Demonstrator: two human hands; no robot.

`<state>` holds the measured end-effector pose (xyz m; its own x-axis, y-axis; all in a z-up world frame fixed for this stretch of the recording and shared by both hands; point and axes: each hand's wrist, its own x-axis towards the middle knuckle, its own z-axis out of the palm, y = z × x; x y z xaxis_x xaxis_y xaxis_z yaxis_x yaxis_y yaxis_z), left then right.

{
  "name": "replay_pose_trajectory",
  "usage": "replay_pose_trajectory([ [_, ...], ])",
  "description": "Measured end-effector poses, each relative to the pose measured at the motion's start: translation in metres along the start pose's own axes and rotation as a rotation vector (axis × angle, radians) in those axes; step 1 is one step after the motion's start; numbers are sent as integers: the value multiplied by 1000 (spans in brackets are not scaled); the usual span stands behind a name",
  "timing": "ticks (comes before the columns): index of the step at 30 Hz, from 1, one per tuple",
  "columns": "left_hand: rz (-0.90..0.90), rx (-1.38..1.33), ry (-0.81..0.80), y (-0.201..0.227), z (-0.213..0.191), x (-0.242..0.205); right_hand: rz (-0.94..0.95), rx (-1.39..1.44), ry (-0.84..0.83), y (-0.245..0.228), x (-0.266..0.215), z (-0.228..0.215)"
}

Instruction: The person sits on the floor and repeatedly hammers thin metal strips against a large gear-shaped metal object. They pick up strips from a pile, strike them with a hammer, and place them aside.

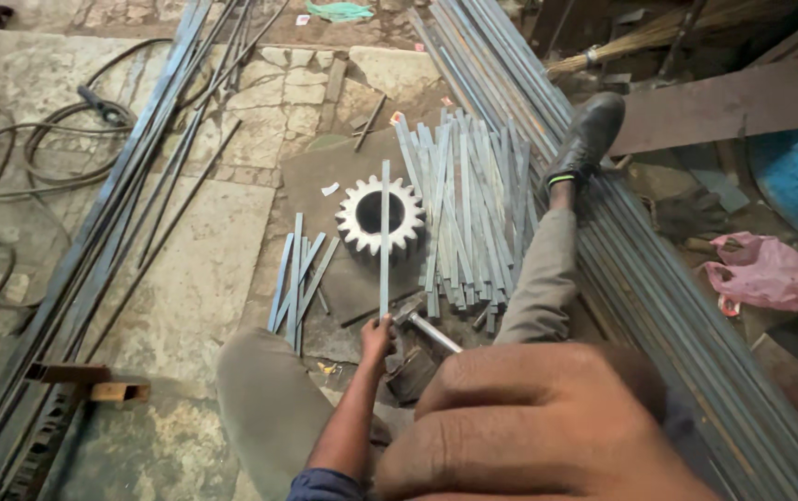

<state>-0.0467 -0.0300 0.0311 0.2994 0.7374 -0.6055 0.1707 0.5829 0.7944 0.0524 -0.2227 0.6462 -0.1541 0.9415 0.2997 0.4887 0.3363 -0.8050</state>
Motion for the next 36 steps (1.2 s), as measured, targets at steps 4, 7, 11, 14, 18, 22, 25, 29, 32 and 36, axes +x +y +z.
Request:
replay_pose_trajectory([
  [4,123,94,10,5,-3,8,-229,-191,182,1,7,4],
  [7,89,-131,-81,-4,-4,1,-685,-331,113,54,29,-17],
  [11,-105,46,-31,-5,-6,2,-397,-388,317,156,28,30],
  [14,-140,8,-54,-8,-8,-1,239,-528,204,268,8,84],
  [18,-43,-43,-48,-2,1,7,701,-726,-298,411,-64,152],
  [22,31,-30,-144,24,2,29,772,-651,-374,480,-148,204],
  [25,40,-144,-237,54,7,43,805,-643,-461,499,-180,227],
  [29,16,-266,-301,103,23,52,846,-590,-392,513,-191,234],
  [32,2,-302,-294,133,39,53,917,-216,-275,511,-190,226],
  [36,17,-360,-333,159,55,54,827,-47,81,490,-176,232],
])
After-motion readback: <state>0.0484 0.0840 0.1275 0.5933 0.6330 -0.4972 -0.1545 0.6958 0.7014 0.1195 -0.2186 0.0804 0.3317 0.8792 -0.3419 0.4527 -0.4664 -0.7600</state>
